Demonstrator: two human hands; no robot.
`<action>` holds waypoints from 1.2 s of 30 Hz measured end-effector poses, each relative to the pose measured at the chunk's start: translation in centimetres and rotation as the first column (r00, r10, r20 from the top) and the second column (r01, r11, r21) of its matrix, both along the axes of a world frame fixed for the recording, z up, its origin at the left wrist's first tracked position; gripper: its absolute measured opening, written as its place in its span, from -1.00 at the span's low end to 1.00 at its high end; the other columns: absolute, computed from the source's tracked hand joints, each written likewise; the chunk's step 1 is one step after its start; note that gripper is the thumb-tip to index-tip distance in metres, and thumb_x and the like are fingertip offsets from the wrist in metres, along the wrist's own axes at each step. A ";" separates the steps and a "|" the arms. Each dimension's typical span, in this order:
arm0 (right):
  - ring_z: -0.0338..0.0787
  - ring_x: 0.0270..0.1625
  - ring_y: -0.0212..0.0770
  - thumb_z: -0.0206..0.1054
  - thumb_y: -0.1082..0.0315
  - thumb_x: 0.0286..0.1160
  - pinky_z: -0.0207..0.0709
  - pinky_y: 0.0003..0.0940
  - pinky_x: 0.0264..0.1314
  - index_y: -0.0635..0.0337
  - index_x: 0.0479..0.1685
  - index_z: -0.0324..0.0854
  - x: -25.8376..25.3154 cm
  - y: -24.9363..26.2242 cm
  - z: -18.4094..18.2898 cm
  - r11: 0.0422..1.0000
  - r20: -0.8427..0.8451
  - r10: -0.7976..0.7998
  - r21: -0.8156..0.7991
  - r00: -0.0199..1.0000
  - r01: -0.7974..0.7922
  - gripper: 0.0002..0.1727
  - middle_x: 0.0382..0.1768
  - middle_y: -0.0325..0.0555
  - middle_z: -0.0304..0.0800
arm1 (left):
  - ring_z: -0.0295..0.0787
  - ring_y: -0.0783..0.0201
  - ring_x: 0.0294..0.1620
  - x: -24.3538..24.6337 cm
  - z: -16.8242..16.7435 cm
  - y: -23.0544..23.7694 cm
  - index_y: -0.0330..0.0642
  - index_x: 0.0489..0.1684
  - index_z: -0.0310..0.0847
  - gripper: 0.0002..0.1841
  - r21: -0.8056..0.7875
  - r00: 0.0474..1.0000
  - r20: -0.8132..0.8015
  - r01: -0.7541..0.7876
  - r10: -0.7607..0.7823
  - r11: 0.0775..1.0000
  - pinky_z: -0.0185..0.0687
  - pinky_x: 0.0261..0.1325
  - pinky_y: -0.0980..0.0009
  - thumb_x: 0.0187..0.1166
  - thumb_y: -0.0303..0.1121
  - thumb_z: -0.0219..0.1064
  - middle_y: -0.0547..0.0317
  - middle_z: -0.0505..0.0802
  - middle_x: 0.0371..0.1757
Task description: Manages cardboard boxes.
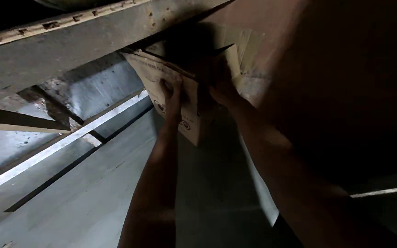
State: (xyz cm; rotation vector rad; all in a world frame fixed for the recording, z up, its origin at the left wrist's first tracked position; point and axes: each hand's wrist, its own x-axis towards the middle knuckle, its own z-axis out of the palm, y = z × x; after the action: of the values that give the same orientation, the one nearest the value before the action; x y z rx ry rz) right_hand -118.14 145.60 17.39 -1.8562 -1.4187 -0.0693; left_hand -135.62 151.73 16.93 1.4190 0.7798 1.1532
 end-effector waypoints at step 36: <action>-0.11 0.91 0.27 0.53 0.04 0.44 0.08 0.13 0.85 0.21 0.94 -0.35 -2.8 5.1 -10.3 0.995 -0.356 0.034 0.099 0.934 0.001 0.23 0.90 0.33 -0.36 | -0.05 -0.29 0.87 4.1 -9.0 5.9 -0.26 0.92 -0.51 0.13 0.337 0.922 -0.318 -0.109 0.222 0.935 0.22 0.76 -0.02 0.55 -0.20 0.46 -0.51 -0.13 0.86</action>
State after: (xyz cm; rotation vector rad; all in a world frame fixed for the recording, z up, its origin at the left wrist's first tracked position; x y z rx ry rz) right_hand -120.96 150.66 7.14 -1.6743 -1.1557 0.1964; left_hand -131.52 157.64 7.91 1.8909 1.0179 1.2078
